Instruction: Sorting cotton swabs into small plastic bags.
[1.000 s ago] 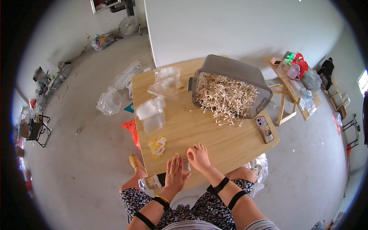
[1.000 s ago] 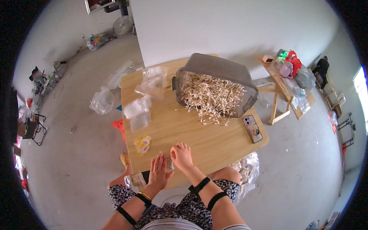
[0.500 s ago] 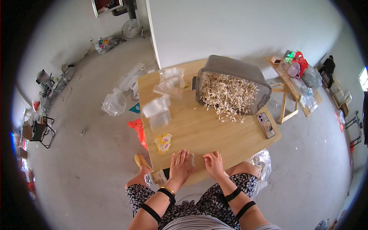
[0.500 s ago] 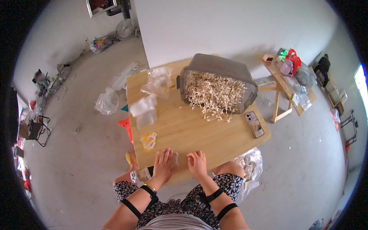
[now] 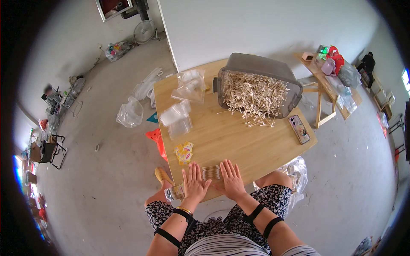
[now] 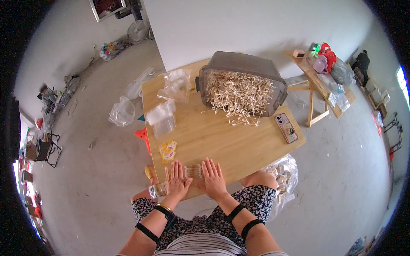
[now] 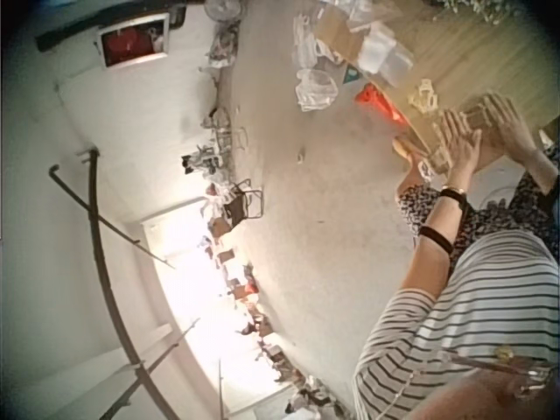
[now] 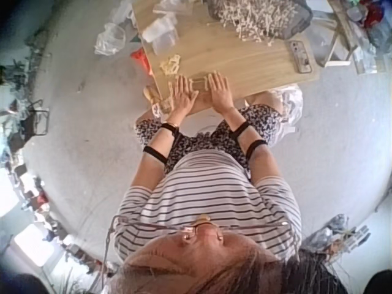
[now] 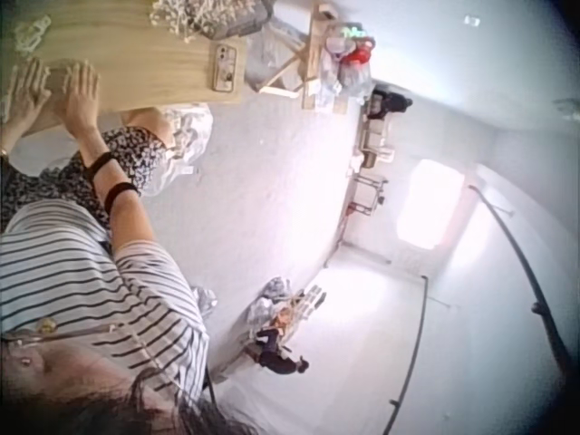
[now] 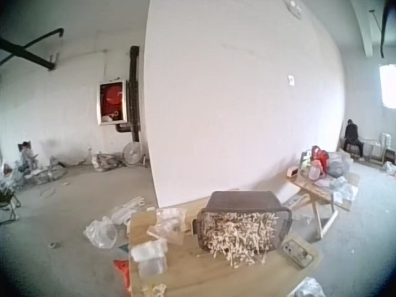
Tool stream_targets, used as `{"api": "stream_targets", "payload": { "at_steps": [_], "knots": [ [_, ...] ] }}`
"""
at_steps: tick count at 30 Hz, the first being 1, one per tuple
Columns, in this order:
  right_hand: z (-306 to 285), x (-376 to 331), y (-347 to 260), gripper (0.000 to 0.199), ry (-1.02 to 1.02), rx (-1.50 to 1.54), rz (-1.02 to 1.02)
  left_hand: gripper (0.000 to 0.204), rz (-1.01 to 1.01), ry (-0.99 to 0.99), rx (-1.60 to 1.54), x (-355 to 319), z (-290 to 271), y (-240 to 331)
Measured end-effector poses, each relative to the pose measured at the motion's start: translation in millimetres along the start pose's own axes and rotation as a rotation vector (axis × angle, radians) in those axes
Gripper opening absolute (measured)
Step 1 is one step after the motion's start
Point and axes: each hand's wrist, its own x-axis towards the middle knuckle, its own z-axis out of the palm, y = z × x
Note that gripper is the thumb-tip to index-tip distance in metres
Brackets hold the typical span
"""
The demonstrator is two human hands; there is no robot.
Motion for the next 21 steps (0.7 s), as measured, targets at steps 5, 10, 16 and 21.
{"api": "stream_targets", "payload": {
  "at_steps": [5,10,16,21],
  "knots": [
    [25,12,-10,0.088,-0.044,-0.208,-0.054,0.092,0.053,-0.013,-0.090,3,14,10],
    [27,11,-10,0.085,-0.038,-0.218,-0.069,0.092,0.016,-0.018,-0.062,2,13,12],
    [27,12,-14,0.087,-0.036,-0.286,-0.059,0.083,0.068,-0.098,-0.240,8,-3,17],
    [19,10,-14,0.092,-0.035,-0.227,-0.061,0.074,-0.155,0.219,-0.390,-13,-29,-23]
  ]
}}
